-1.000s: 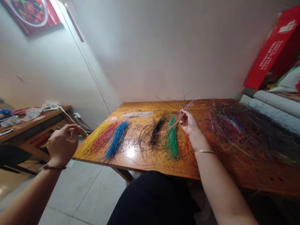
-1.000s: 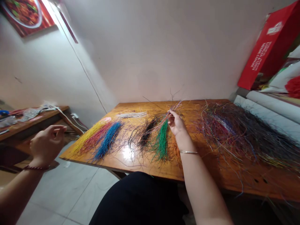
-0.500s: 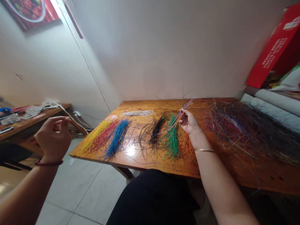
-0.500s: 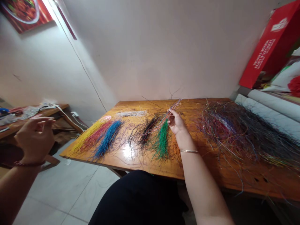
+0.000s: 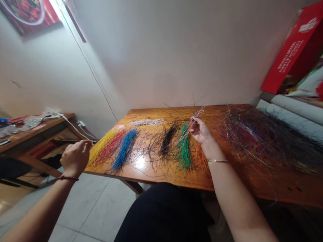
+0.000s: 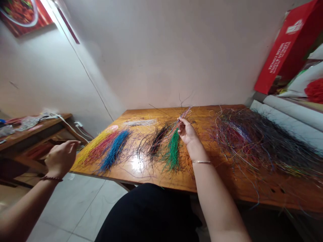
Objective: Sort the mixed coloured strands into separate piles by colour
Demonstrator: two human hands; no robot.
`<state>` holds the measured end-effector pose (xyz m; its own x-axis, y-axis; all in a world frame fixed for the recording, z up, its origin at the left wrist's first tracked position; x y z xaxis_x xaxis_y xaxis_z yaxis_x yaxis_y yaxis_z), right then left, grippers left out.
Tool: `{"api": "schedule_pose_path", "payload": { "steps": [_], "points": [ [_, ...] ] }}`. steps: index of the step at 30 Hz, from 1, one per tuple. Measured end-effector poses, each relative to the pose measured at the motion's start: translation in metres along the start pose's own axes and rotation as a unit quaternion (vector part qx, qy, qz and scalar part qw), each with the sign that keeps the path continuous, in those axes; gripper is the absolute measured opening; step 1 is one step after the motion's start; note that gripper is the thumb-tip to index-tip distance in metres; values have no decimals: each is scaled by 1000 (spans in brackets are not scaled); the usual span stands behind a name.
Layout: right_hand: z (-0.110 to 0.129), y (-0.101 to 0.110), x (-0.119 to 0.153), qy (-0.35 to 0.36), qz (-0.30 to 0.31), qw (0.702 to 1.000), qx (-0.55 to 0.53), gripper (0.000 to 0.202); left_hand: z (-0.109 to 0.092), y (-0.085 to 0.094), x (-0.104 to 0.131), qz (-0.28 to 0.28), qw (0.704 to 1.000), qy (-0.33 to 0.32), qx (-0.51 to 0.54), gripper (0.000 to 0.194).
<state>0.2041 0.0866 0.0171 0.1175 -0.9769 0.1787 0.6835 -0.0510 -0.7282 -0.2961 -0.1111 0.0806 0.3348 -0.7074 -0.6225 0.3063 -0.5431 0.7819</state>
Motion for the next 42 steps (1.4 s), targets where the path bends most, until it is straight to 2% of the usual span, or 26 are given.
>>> {"api": "schedule_pose_path", "payload": {
  "steps": [3,5,8,10,13,14,16,19,21,23,25,29,33,36,40,42],
  "points": [
    [0,-1,1,0,1,1000,1,12,-8,-4,10,41,999,-33,3,37],
    [0,-2,1,0,3,1000,1,13,-12,-9,14,95,993,-71,20,32],
    [-2,-2,0,-2,10,1000,9,11,-26,-18,20,216,958,-177,61,24],
    [-2,-2,-1,0,17,1000,19,10,-38,-12,21,230,944,-229,61,22],
    [-3,-4,-1,5,34,999,35,8,-59,19,13,134,969,-209,18,25],
    [-3,-5,0,7,41,998,41,7,-72,32,11,100,974,-203,17,26],
    [-4,-8,3,10,56,997,56,7,-109,56,13,61,969,-230,68,28],
    [-6,-13,6,14,88,992,91,8,-170,90,23,7,932,-302,201,25],
    [-8,-15,6,22,108,987,121,10,-203,110,31,-57,903,-338,260,23],
    [-10,-17,6,34,121,980,152,12,-229,124,37,-115,884,-345,295,26],
    [-11,-18,6,41,127,975,178,14,-251,130,40,-140,874,-345,312,32],
    [-14,-22,10,36,129,969,209,16,-289,119,37,-101,890,-354,269,35],
    [-16,-24,13,30,132,968,212,14,-305,96,31,-44,908,-356,214,27],
    [-12,-23,12,28,136,974,177,13,-298,83,28,-12,923,-335,188,25],
    [11,-15,13,37,123,991,44,9,-269,65,15,33,958,-236,160,30],
    [25,-9,15,51,103,993,1,7,-257,51,9,66,966,-193,162,31]
  ]
}}
Point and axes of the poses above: each hand's wrist, its own x-axis away from the middle knuckle, its own y-axis out of the back of the hand, z = x × y, the point moved 7 cm from there along -x, towards the middle knuckle, and after that the axes turned 3 degrees about x, right-handed, at the moved point
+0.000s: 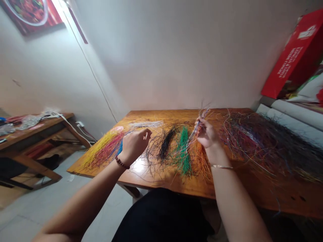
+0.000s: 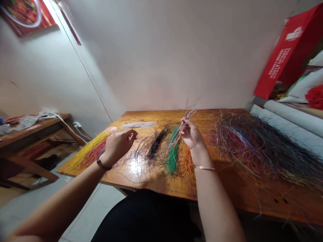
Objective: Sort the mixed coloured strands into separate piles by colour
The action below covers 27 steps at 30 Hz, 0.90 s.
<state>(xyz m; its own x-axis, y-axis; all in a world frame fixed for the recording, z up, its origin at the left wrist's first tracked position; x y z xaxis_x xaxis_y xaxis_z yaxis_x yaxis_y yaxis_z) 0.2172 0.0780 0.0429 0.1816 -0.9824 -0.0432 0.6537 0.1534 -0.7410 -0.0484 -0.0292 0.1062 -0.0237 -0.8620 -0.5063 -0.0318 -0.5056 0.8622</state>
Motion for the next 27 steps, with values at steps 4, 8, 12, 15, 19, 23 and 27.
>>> {"api": "schedule_pose_path", "payload": {
  "steps": [4,8,12,15,19,23,27],
  "points": [
    [7,0,4,-7,3,1000,-16,7,17,-35,-2,67,996,34,47,36],
    [-2,1,2,-10,-11,1000,25,7,11,-72,2,125,991,16,56,35],
    [-14,-3,-1,-26,1,998,51,8,-4,-82,-2,145,987,-15,66,35],
    [-24,-7,-1,-45,8,997,65,9,-22,-64,-19,65,987,-24,143,31],
    [-38,-9,-2,-62,-13,995,83,8,-57,-64,-40,16,921,-70,383,29],
    [-49,-7,-5,-73,-32,994,79,9,-74,-100,-47,76,809,-77,578,33],
    [-51,-4,-7,-73,-49,992,94,10,-71,-121,-42,130,762,-59,631,33]
  ]
}}
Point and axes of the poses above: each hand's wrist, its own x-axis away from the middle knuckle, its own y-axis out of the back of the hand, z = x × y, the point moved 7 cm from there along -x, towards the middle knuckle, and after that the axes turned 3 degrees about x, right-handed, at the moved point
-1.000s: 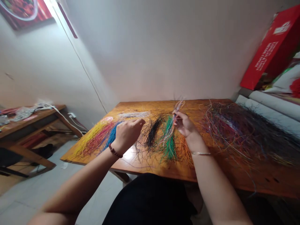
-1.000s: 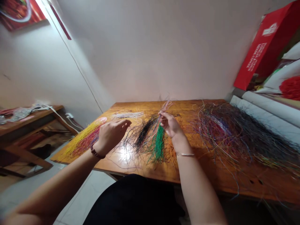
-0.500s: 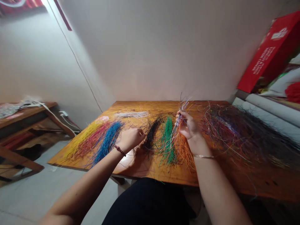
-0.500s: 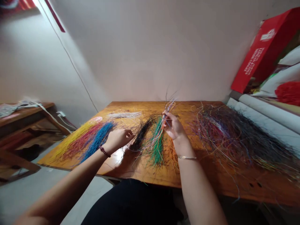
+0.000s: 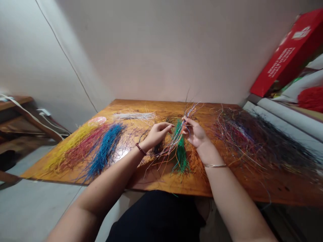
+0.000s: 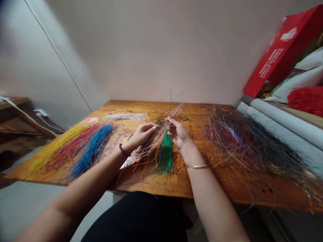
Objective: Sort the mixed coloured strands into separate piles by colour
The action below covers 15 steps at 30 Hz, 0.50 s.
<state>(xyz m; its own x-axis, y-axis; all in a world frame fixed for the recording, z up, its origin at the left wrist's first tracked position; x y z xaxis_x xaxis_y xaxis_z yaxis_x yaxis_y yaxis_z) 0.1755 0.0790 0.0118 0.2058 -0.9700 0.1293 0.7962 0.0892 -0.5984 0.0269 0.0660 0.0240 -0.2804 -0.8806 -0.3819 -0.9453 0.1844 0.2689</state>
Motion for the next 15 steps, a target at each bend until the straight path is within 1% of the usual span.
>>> {"api": "schedule_pose_path", "payload": {
  "steps": [4,7,10,15],
  "points": [
    [3,0,0,27,-8,998,56,12,2,-4,5,50,995,50,68,38],
    [4,-1,1,43,-3,993,111,22,4,-11,8,88,987,89,98,42],
    [3,-1,1,51,5,986,157,33,6,-13,10,88,983,109,115,47],
    [2,-4,2,60,17,979,195,40,0,-11,10,74,987,83,115,42]
  ]
}}
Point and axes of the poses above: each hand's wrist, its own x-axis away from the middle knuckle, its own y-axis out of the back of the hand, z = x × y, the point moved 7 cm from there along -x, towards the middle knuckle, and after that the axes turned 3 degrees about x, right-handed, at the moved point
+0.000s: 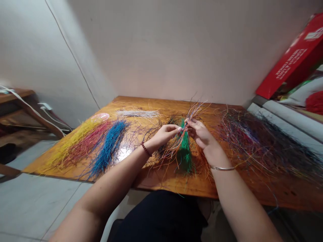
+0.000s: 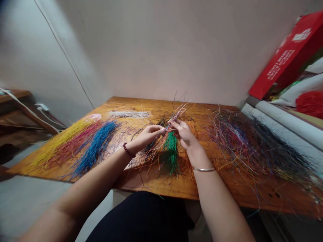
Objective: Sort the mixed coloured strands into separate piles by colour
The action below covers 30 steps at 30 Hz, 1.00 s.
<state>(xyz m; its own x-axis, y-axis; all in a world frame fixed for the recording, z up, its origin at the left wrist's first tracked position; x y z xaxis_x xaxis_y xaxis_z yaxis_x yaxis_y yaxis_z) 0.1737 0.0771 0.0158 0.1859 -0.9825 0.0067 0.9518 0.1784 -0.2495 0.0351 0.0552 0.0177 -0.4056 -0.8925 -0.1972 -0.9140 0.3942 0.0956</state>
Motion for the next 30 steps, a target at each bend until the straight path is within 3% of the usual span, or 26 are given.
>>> {"api": "schedule_pose_path", "payload": {
  "steps": [9,22,24,30],
  "points": [
    [4,-7,1,27,23,999,34,43,4,2,-2,-29,999,-9,27,37],
    [8,-15,4,42,73,995,55,42,2,-2,2,-18,999,14,37,34],
    [9,-17,5,46,80,994,60,42,0,0,0,-27,999,-3,33,33],
    [7,-17,5,49,76,992,82,43,-17,14,2,-107,984,-134,55,28]
  ]
}}
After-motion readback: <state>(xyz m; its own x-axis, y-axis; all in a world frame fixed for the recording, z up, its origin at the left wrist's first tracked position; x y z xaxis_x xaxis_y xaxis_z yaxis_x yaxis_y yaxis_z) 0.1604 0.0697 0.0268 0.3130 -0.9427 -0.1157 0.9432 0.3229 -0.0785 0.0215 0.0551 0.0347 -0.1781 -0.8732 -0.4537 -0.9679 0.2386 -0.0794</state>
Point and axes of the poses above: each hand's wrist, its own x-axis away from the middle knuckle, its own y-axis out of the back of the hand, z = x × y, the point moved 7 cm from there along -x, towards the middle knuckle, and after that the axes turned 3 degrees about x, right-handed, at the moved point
